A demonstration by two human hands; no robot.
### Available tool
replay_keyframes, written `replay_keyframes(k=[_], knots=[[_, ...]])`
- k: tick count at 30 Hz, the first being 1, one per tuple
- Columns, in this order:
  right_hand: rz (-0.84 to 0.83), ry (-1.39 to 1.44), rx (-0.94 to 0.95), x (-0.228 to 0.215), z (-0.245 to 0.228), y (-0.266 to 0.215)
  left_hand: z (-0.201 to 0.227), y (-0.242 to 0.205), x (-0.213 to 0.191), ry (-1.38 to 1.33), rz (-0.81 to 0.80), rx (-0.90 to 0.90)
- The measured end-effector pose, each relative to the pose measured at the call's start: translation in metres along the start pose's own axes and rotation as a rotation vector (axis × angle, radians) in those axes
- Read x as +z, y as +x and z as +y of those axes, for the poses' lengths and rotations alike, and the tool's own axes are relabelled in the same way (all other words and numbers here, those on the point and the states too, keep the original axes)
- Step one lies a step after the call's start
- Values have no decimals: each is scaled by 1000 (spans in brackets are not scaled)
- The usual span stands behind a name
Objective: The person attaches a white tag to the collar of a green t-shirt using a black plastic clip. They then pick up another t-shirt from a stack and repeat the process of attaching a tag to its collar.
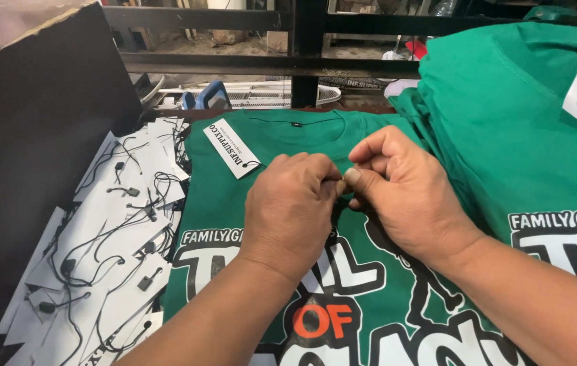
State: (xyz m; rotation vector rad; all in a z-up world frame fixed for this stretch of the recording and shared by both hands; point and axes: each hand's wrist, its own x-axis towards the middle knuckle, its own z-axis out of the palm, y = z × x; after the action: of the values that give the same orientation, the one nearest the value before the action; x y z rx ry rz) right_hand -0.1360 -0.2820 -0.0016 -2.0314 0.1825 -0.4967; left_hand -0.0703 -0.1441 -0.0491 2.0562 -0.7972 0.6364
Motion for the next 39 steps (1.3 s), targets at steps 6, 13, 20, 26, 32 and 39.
replay_keyframes(k=[6, 13, 20, 26, 32, 39], knots=[[-54, 55, -49, -1, 11, 15, 5, 7, -5, -11, -101, -121], [-70, 87, 89, 8, 2, 30, 10, 30, -24, -95, -287, -423], [-1, -3, 145, 17, -12, 47, -9, 55, -19, 89, -271, -429], [50, -344, -78, 23, 3, 63, -56, 75, -8, 216, -47, -313], [-8, -494, -366, 35, 23, 91, -85, 79, 8, 259, -45, -228], [-52, -723, -142, 55, 8, 129, -94, 73, 19, 362, -35, -168]])
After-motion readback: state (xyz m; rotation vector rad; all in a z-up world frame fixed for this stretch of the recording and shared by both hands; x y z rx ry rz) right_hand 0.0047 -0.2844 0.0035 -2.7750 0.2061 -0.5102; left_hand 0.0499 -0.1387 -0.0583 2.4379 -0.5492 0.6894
